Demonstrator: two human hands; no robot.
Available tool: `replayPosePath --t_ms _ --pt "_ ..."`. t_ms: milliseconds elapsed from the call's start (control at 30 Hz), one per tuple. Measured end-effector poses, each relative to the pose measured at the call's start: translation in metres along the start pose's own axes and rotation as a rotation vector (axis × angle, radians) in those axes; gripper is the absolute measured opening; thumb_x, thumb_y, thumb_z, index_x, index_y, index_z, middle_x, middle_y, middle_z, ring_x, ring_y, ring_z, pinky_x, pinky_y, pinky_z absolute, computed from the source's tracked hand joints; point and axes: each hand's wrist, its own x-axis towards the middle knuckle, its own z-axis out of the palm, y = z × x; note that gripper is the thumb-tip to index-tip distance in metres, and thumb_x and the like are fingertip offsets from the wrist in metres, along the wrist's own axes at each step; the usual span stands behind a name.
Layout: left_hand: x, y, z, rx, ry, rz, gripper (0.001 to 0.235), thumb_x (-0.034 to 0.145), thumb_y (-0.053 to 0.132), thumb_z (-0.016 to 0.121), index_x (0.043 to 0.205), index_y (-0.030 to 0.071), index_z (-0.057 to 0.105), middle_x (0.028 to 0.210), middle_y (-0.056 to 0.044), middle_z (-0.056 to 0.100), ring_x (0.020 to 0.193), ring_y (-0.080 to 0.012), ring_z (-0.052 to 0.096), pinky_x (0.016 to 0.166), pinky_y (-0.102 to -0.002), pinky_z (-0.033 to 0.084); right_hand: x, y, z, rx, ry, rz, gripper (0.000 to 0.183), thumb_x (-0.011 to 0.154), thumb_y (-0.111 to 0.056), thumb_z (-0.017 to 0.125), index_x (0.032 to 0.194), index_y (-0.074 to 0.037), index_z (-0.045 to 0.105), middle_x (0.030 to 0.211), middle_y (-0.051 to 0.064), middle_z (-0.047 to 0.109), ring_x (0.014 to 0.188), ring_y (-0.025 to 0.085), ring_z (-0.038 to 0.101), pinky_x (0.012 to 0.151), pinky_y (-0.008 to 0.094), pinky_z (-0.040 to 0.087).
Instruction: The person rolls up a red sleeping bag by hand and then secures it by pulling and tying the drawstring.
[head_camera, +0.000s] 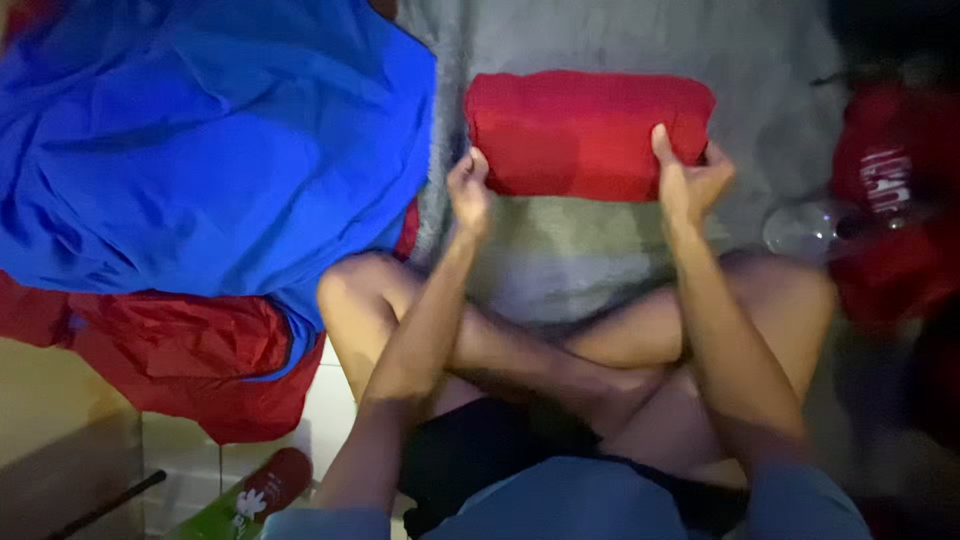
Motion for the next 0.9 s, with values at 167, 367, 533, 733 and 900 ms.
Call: replayPosePath --t_ms 167,367,533,733,900 --pt "-0.003 0.013 -0.038 0.081 -0.078 0.166 0.024 0.109 0.035 0.077 0.096 0.015 0.084 0.082 0.000 0.072 0.090 -0.0104 0.063 0.087 -0.033 0.057 0.018 -0.033 -0.029 -0.110 -0.290 0.374 0.110 0.103 -0.085 0.086 0.161 0.001 0.049 0.162 0.028 0.054 0.153 0.047 0.052 0.123 0.067 0.040" --pt "-0.024 0.024 -0.003 0.138 0.000 0.217 0.031 0.105 0.037 0.082 0.126 0.013 0.081 0.107 -0.017 0.080 0.106 -0.0251 0.076 0.100 -0.047 0.060 -0.001 -0.026 0.011 -0.004 -0.103 0.115 0.068 0.092 -0.050 0.112 0.132 -0.008 0.076 0.117 0.019 0.077 0.112 0.033 0.077 0.094 0.047 0.058" --pt "-0.025 0.045 -0.008 -0.133 -0.117 0.270 0.018 0.109 0.032 0.077 0.102 0.017 0.082 0.092 0.004 0.071 0.095 -0.0132 0.064 0.097 -0.034 0.053 -0.001 -0.007 -0.003 0.318 -0.167 0.236 0.058 0.098 -0.041 0.102 0.134 -0.008 0.070 0.125 0.019 0.065 0.119 0.035 0.065 0.106 0.051 0.047" --pt "-0.045 0.076 -0.009 0.226 -0.302 1.224 0.039 0.113 0.032 0.046 0.140 0.031 0.075 0.150 0.003 0.071 0.157 -0.0525 0.043 0.134 -0.071 0.006 0.018 -0.037 0.002 0.319 -0.500 0.449 0.098 0.096 -0.076 0.067 0.172 -0.021 0.042 0.143 0.010 0.053 0.127 0.026 0.057 0.106 0.051 0.041" --pt "-0.087 0.062 0.033 0.296 -0.506 1.273 0.039 0.118 0.022 0.044 0.119 0.034 0.082 0.155 0.005 0.069 0.163 -0.0286 0.047 0.136 -0.058 -0.005 -0.024 -0.025 -0.011 0.809 -0.635 0.135 0.055 0.106 -0.069 0.042 0.126 -0.028 0.073 0.127 0.004 0.070 0.113 0.024 0.069 0.107 0.045 0.051"
